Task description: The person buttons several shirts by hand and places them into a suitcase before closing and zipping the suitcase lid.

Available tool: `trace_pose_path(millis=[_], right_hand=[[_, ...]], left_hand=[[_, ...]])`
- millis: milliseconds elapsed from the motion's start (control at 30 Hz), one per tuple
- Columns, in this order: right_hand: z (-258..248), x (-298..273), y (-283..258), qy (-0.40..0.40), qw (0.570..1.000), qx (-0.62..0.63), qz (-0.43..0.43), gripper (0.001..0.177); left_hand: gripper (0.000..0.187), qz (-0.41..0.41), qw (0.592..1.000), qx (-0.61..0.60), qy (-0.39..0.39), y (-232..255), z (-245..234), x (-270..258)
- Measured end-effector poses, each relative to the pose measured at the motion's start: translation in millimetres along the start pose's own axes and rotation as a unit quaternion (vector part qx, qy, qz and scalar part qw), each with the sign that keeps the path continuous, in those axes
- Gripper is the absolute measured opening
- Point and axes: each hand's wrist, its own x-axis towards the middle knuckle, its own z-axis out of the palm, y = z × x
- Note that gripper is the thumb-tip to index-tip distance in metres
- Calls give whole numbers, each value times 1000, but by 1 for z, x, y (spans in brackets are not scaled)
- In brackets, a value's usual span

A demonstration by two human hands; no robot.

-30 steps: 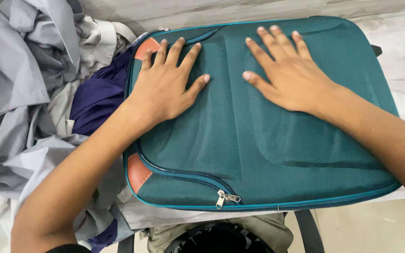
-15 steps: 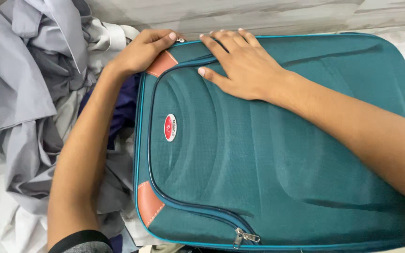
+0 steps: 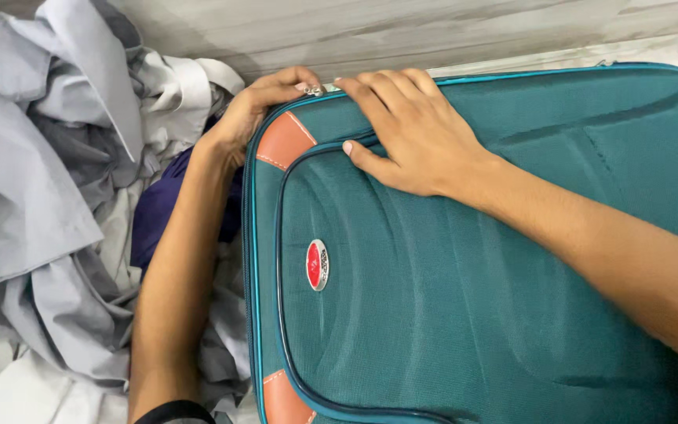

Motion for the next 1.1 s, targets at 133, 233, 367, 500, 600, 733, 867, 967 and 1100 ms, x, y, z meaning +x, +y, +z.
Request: trace_pose_path(millis=[133,233,367,500,600,733,867,967,1100], right_hand=[[-4,3,0,2,1000,13,6,65],[-12,5,7,-18,997,67,22,63],[-24,0,26,-58,996,46,42,62],[-42,-27,66,-139,977,-25,162,54],[-70,-53,107,-235,930,-52,279,53],[-102,-84,156,-245,912,1,328,55],[-124,-97,183,-292,864,0,410,58],[-137,-104,195,-299,853,67,422,53],[-140,-106,219,-308,844,171,405,47]], left_hand=[[15,10,997,58,55,2,3,-8],[19,28,993,95,63,3,3,-10],[21,45,981,172,81,0,-1,-11],[24,90,951,276,109,1,-3,-11],[28,86,910,379,144,16,10,-19],[38,69,837,523,143,55,51,-18],[43,71,779,623,31,66,114,9],[65,114,637,762,-23,53,167,44],[71,110,628,768,-48,41,225,96]])
